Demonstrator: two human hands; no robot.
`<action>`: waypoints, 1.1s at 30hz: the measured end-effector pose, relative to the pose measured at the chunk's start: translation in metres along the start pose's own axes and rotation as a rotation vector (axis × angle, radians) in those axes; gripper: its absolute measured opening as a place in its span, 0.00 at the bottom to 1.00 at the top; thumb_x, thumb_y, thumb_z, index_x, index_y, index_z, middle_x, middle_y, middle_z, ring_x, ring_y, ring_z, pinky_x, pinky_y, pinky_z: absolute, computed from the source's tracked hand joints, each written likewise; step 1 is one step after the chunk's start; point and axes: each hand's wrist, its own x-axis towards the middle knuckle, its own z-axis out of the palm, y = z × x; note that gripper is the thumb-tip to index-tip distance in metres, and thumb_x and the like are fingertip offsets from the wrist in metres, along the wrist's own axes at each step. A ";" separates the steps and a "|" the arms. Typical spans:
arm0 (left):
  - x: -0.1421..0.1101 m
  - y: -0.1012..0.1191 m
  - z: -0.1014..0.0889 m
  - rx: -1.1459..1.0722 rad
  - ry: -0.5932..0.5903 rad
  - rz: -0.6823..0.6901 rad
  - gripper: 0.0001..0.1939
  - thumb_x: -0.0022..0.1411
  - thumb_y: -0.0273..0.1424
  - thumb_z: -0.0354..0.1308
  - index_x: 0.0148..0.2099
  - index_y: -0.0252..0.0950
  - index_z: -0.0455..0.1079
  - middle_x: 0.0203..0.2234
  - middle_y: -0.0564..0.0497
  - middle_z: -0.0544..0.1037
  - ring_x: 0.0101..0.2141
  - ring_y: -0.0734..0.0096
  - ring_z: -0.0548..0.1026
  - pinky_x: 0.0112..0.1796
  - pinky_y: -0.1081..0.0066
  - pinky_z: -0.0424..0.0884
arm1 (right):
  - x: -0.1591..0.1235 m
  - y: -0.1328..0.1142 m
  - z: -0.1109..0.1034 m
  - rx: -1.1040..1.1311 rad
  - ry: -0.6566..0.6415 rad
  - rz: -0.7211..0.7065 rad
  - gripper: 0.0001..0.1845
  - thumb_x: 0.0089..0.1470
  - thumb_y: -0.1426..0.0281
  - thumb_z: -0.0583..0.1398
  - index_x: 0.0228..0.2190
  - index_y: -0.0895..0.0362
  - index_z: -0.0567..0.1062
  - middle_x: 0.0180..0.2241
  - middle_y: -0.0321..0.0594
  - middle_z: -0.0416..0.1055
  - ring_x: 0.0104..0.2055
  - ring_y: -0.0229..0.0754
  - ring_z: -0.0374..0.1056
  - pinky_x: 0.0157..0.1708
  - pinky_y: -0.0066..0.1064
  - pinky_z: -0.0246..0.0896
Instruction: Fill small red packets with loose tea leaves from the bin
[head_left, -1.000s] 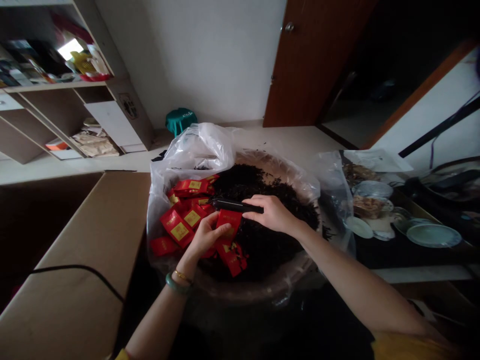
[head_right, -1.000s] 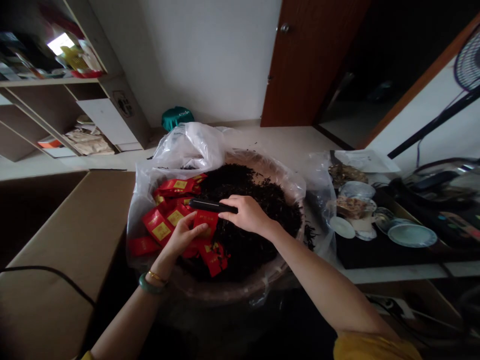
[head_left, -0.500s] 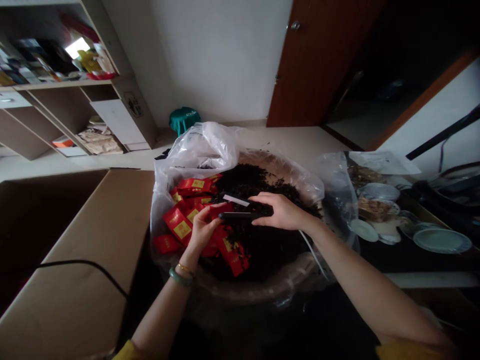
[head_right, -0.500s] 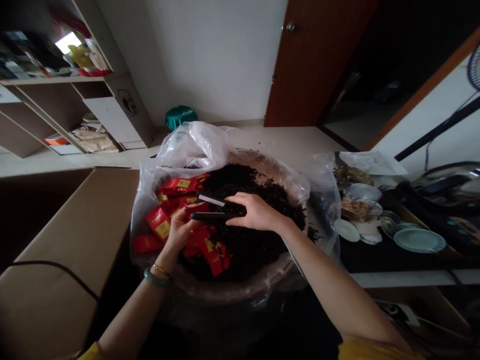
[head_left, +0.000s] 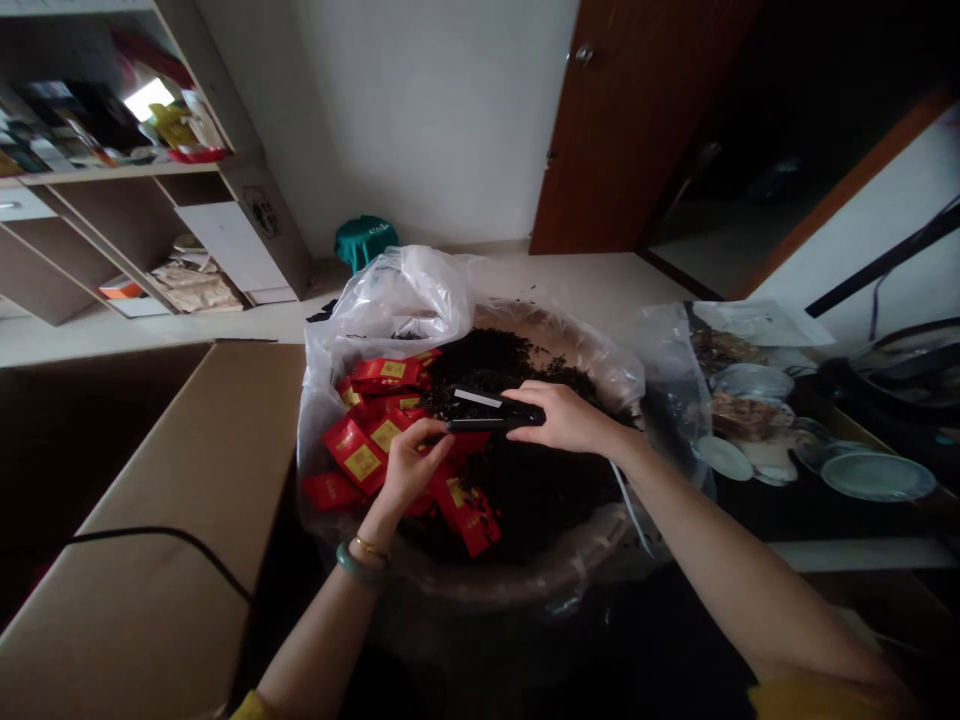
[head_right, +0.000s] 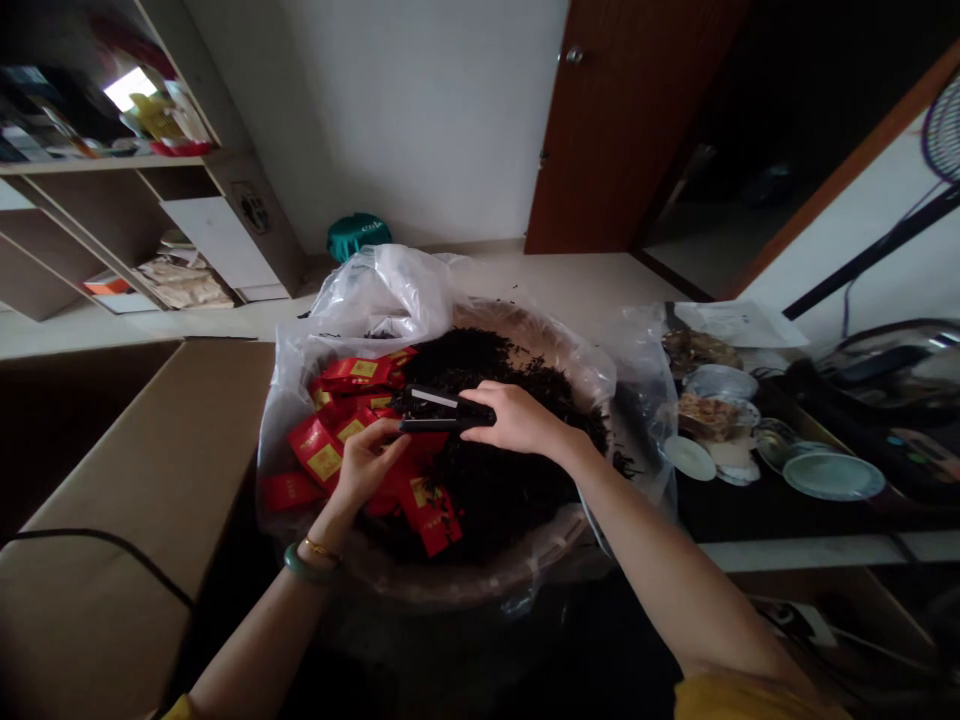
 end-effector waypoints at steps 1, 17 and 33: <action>0.000 0.000 -0.001 -0.018 0.013 0.009 0.09 0.47 0.36 0.66 0.30 0.35 0.75 0.26 0.51 0.78 0.29 0.70 0.74 0.34 0.72 0.71 | 0.000 0.002 -0.001 -0.002 0.007 -0.015 0.27 0.46 0.66 0.67 0.49 0.56 0.73 0.42 0.45 0.73 0.42 0.46 0.71 0.44 0.37 0.66; 0.000 0.001 -0.001 -0.195 0.180 -0.164 0.13 0.46 0.39 0.66 0.30 0.34 0.74 0.24 0.53 0.77 0.26 0.76 0.71 0.29 0.77 0.67 | 0.002 -0.011 0.016 0.019 0.036 -0.028 0.15 0.50 0.68 0.64 0.42 0.55 0.78 0.36 0.42 0.75 0.36 0.43 0.72 0.38 0.32 0.65; -0.004 0.004 0.003 -0.192 -0.132 -0.241 0.23 0.40 0.39 0.71 0.38 0.31 0.75 0.31 0.48 0.81 0.32 0.61 0.78 0.34 0.67 0.75 | 0.003 -0.013 0.018 0.022 0.070 0.004 0.20 0.46 0.66 0.67 0.43 0.57 0.77 0.35 0.42 0.75 0.36 0.43 0.72 0.38 0.32 0.66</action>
